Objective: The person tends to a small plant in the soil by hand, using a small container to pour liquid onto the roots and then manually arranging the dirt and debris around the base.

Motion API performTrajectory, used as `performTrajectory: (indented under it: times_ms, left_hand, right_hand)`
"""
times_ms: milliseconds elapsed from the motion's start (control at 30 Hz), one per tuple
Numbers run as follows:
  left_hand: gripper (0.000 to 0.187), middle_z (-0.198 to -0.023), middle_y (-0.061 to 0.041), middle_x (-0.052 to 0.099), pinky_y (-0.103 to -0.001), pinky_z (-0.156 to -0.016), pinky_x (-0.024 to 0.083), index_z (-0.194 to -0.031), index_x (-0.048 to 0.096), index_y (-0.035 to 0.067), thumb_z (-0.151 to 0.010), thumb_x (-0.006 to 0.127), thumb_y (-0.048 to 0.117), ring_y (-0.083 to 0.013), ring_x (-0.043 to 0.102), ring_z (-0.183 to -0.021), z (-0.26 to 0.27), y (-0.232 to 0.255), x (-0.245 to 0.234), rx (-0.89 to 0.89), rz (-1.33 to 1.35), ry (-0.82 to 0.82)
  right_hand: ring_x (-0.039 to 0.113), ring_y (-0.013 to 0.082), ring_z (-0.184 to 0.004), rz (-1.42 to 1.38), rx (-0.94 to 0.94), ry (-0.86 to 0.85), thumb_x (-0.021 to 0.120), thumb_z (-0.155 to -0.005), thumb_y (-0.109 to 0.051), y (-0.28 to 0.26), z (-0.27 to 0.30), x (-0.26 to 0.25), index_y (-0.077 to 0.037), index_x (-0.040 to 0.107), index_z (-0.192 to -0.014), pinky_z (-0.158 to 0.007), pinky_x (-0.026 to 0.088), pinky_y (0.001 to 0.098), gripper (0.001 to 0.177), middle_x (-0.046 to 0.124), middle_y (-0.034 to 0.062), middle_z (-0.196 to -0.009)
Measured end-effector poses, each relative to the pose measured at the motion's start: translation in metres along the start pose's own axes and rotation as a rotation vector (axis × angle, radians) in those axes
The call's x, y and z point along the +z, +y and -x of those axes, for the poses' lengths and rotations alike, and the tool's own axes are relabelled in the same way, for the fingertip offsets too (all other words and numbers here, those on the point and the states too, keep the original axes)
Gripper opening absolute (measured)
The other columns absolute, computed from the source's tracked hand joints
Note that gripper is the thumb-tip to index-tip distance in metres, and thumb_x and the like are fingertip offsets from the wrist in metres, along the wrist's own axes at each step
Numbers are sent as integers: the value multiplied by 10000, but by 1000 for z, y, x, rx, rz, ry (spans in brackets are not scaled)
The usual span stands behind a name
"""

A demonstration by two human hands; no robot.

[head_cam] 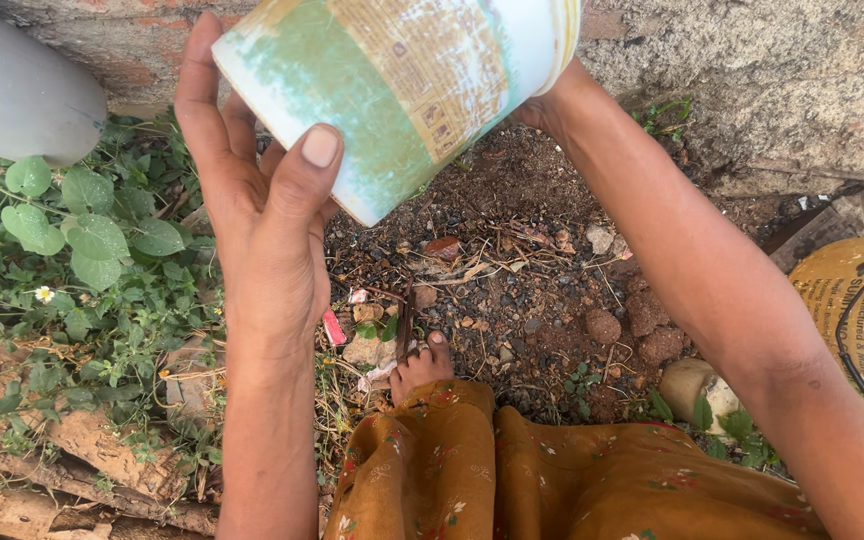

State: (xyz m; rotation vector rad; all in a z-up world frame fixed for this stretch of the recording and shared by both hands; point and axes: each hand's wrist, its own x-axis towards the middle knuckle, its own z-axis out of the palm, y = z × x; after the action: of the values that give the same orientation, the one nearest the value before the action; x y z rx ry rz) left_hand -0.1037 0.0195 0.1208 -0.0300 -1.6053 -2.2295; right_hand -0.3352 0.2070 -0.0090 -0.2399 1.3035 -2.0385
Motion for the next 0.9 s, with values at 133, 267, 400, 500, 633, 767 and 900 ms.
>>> performTrajectory:
  times_ms: [133,267,400,500,633,767,900]
  left_hand:
    - [917,-1590,-175,400,-490,-1134,599,-1666,156,144,-992,772,217,-282,515,-1390,0,0,-2,-35,57,32]
    - [898,-1607,-170,375,-498,-1177,590,-1634,165,126,-999,782,272,-293,486,-1431,-4,-1,-7,-44,146,20]
    - [988,-1624,-166,372,-520,-1083,568,-1641,126,150,-930,761,405,-353,518,-1481,-8,2,-10,-83,153,23]
    - [982,-1683,-148,344,-508,-1161,553,-1670,93,152,-978,730,435,-336,489,-1552,-11,4,-16,-45,89,5]
    - [890,-1626,-135,353,-445,-1199,537,-1670,119,129,-1042,677,423,-285,454,-1480,-13,5,-23,20,102,-46]
    - [844,-1629,-150,388,-433,-1179,551,-1654,134,130,-1073,654,454,-273,479,-1453,-18,3,-28,28,77,-14]
    - [811,-1614,-160,410,-420,-1111,561,-1656,176,122,-1086,666,427,-248,493,-1426,-21,2,-35,50,28,28]
  right_hand:
    - [776,285,-1082,38,-119,-70,499,-1097,-209,5,-6,-6,44,626,-1327,-928,693,457,365,740,224,-1244]
    - [778,239,-1067,218,-181,-16,544,-1071,-170,14,-9,-4,16,640,-1305,-901,687,396,314,741,205,-1222]
    - [770,210,-1133,334,-239,46,569,-1081,-171,10,-8,2,20,656,-1314,-1001,648,384,313,752,178,-1253]
    - [746,221,-1170,178,-213,41,585,-1055,-144,-7,-3,12,12,621,-1317,-1054,614,411,308,732,160,-1264]
    - [754,276,-1105,-31,-160,-41,548,-1073,-172,-27,5,32,47,626,-1253,-1012,640,461,294,726,178,-1207]
    - [746,282,-1127,-129,-151,-51,504,-1078,-218,-35,6,40,51,619,-1257,-1045,630,471,343,720,184,-1226]
    - [717,279,-1188,-258,-125,-43,458,-1084,-266,-30,-2,49,40,614,-1280,-1108,591,478,395,714,173,-1260]
